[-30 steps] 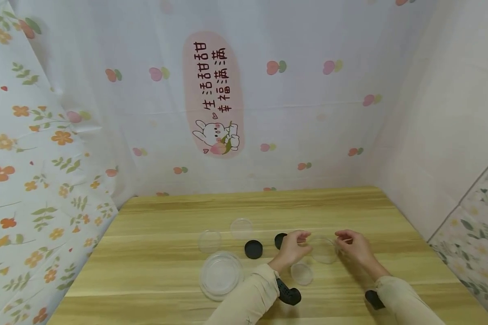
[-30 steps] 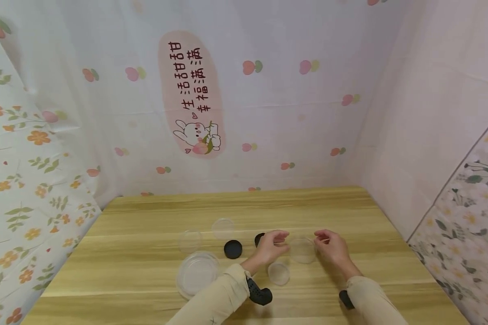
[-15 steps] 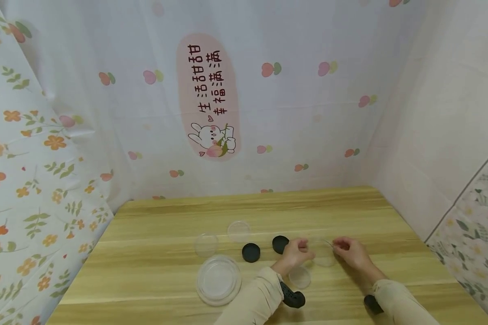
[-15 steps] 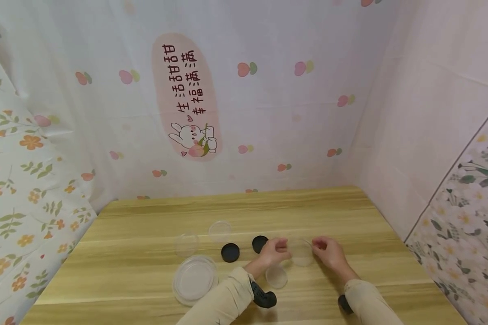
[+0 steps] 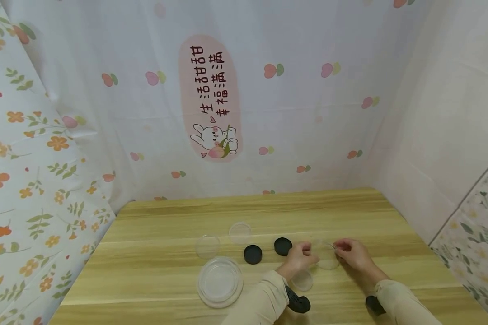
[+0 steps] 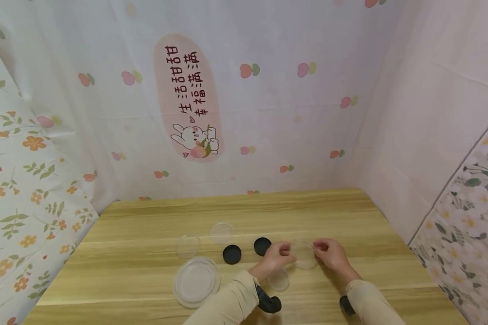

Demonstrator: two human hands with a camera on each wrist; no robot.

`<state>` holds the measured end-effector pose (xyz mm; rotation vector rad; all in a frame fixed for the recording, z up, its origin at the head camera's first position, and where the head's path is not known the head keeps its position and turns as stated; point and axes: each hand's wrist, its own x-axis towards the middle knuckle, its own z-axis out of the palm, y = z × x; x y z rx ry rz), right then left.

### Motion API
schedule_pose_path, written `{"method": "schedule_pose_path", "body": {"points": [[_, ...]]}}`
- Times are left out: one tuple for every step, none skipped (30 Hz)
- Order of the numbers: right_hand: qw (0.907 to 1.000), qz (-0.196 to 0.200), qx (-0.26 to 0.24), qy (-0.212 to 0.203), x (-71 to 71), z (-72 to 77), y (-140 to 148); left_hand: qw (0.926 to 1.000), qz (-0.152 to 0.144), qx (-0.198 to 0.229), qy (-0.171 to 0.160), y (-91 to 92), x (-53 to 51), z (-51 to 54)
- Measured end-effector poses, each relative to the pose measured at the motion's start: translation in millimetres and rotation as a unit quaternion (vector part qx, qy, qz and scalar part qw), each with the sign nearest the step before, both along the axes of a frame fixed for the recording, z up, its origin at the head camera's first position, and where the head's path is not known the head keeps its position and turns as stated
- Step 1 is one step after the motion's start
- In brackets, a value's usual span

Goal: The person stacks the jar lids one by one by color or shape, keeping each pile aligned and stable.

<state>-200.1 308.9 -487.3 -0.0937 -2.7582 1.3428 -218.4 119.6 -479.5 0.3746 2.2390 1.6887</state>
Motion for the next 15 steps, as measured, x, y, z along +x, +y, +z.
{"method": "schedule_pose_path", "body": {"points": [[1.0000,0.001,-0.005,-0.004,0.6,0.9,0.6,1.0000,0.004,0.000,-0.001,1.2,0.9,-0.4],[0.9999,0.000,-0.011,-0.007,1.0,1.8,1.1,1.0000,0.007,0.000,0.001,2.4,1.7,-0.5],[0.9999,0.000,-0.014,-0.008,1.3,3.0,1.5,0.9999,0.011,-0.001,0.004,3.5,2.4,-0.8],[0.9998,0.000,-0.017,-0.011,1.6,4.1,1.9,0.9999,0.014,-0.003,0.007,4.5,3.0,-1.1],[0.9998,0.002,-0.017,-0.012,1.9,5.6,2.3,0.9998,0.018,-0.004,0.012,5.4,3.5,-1.2],[0.9997,-0.001,-0.021,-0.014,1.9,7.2,2.4,0.9996,0.023,-0.004,0.017,6.2,3.9,-1.0],[0.9997,0.000,-0.021,-0.015,2.2,9.0,2.4,0.9994,0.028,-0.005,0.021,7.1,4.2,-0.7],[0.9997,-0.001,-0.021,-0.015,2.0,10.7,2.4,0.9991,0.035,-0.006,0.024,8.0,4.3,-0.5],[0.9996,0.000,-0.021,-0.016,2.2,12.6,2.4,0.9987,0.041,-0.009,0.029,8.7,4.3,-0.1],[0.9996,-0.003,-0.021,-0.018,2.1,14.5,2.4,0.9983,0.047,-0.010,0.032,9.3,4.2,0.6],[0.9997,-0.002,-0.019,-0.017,2.2,16.6,2.4,0.9980,0.053,-0.006,0.033,9.8,4.1,1.5],[0.9997,-0.005,-0.018,-0.016,2.1,18.2,2.3,0.9977,0.058,-0.003,0.034,10.2,3.8,2.3],[0.9999,0.001,-0.013,-0.011,2.2,19.8,2.4,0.9973,0.064,-0.001,0.035,10.4,3.4,3.0],[0.9999,-0.001,-0.011,-0.008,1.9,21.2,2.4,0.9969,0.069,0.003,0.039,10.4,2.9,3.9],[1.0000,0.002,-0.008,-0.005,2.0,22.7,2.3,0.9964,0.072,0.009,0.043,10.1,2.4,4.9]]}}
